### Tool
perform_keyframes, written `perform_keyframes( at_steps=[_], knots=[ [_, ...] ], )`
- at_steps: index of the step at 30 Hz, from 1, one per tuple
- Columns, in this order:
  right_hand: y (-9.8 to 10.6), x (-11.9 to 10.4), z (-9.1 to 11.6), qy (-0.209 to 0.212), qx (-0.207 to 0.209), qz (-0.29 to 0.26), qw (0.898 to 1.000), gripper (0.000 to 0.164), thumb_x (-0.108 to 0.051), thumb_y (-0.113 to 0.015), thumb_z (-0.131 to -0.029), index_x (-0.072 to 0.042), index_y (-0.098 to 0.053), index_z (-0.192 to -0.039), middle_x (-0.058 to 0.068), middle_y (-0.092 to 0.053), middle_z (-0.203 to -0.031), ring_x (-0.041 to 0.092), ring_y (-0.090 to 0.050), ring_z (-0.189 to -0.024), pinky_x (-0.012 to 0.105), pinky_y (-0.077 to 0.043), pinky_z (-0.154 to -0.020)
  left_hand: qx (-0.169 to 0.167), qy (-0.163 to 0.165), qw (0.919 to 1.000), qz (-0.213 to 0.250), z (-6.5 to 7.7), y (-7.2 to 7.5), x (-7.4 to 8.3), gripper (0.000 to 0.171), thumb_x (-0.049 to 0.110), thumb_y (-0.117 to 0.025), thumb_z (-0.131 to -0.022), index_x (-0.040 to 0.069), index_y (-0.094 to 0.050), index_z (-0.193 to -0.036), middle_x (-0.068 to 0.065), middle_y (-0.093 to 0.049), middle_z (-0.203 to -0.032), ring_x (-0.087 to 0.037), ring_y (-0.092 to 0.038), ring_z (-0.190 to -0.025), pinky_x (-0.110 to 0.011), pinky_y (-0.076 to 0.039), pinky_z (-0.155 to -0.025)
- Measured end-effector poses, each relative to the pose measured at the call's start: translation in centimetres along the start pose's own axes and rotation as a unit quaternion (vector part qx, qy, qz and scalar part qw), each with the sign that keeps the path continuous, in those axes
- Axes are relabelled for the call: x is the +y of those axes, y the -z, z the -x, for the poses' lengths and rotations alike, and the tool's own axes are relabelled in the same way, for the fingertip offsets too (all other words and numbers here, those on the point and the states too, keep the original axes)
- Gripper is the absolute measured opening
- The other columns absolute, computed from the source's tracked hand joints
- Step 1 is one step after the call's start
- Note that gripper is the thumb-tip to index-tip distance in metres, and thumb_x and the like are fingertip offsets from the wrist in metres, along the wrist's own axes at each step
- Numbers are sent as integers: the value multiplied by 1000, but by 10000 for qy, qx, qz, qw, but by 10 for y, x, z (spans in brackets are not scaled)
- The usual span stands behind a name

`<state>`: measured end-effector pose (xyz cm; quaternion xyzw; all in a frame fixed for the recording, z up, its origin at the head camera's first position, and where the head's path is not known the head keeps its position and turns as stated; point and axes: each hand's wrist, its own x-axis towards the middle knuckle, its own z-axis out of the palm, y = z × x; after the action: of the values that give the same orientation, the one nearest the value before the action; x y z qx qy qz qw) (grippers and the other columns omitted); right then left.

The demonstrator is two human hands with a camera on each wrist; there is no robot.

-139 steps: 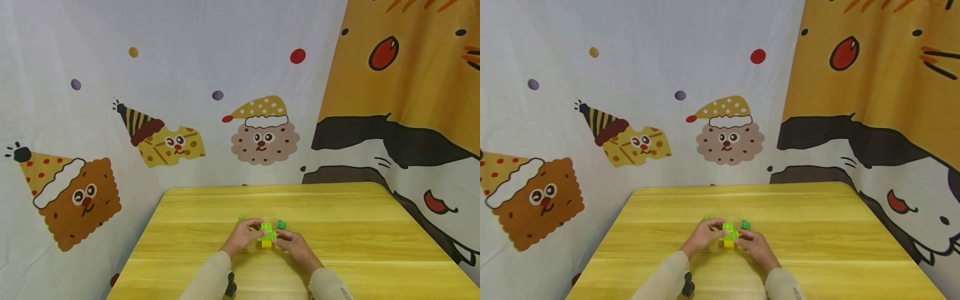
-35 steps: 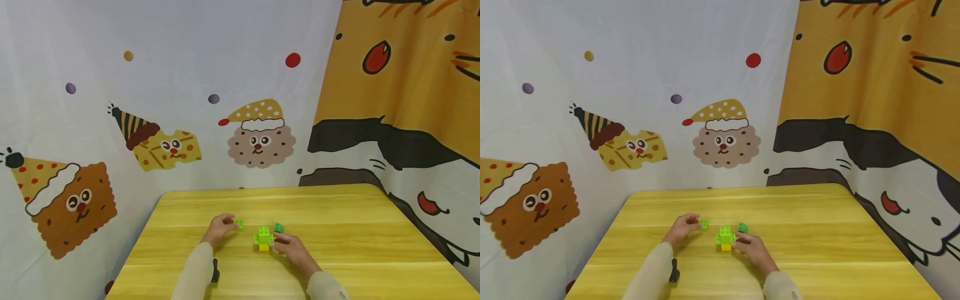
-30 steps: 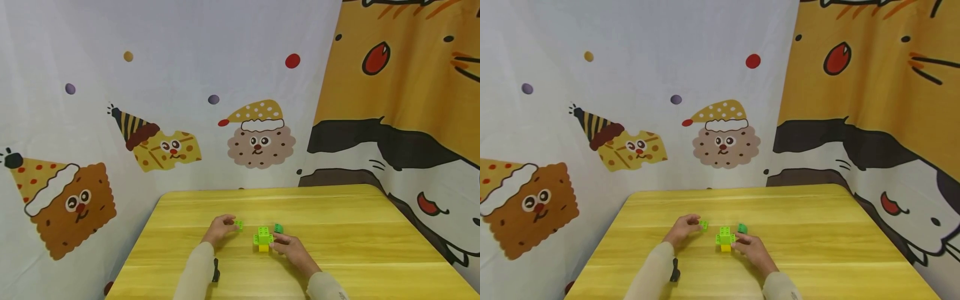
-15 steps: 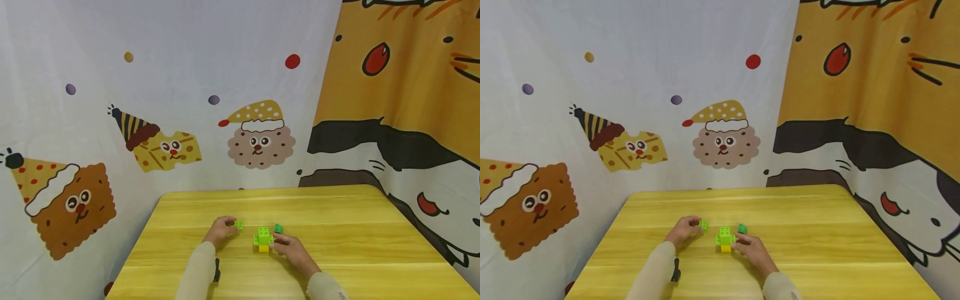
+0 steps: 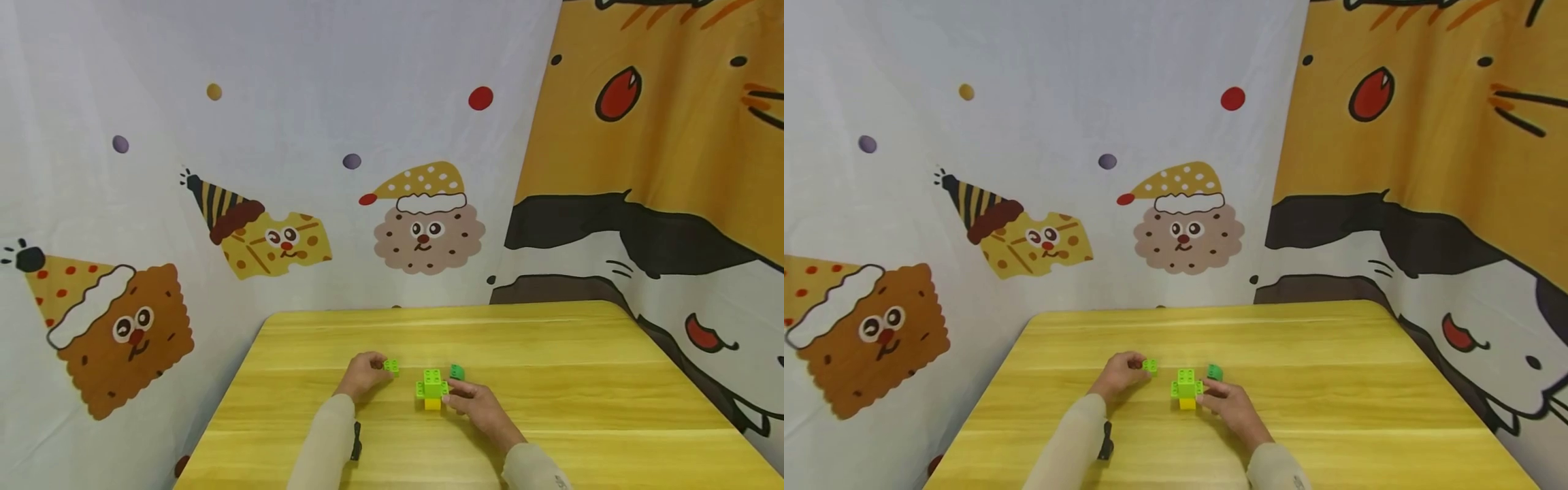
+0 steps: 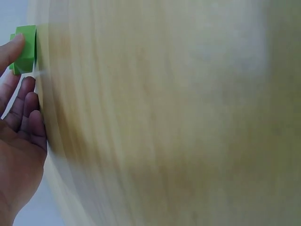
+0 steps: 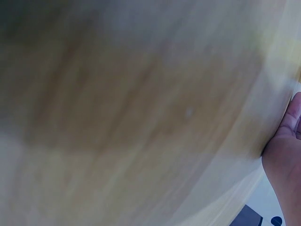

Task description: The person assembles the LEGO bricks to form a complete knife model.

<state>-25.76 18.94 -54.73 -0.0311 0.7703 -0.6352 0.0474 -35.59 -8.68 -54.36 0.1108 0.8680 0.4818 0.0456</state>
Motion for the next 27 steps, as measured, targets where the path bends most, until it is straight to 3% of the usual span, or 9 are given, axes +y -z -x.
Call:
perform_keyframes(
  at_steps=[7, 19, 27],
  knots=[
    [1, 3, -3, -37, 17, 128, 9999, 56, -24, -74, -91, 5, -56, -136, 16, -68, -115, 20, -63, -93, 35, -53, -76, -76, 22, 10000, 46, 7, 5, 7, 31, 15, -81, -84, 2, -69, -109, -5, -63, -96, -20, -56, -89, -40, -50, -81],
    [1, 2, -1, -170, -46, 221, 9996, 56, -27, -73, -92, 0, -57, -138, 12, -67, -115, 23, -63, -96, 37, -52, -77, 100, 86, 9998, 159, 13, 9, 2, 33, 22, -82, -83, 4, -70, -108, -3, -64, -97, -20, -58, -90, -40, -50, -82],
    [1, 2, -1, -273, 6, 296, 9992, 57, -29, -73, -92, -1, -56, -139, 14, -67, -118, 25, -62, -96, 38, -51, -77, 127, 74, 9991, 398, 20, 11, 7, 31, 20, -79, -86, 4, -69, -111, -5, -65, -102, -21, -59, -95, -42, -51, -84]
  ],
)
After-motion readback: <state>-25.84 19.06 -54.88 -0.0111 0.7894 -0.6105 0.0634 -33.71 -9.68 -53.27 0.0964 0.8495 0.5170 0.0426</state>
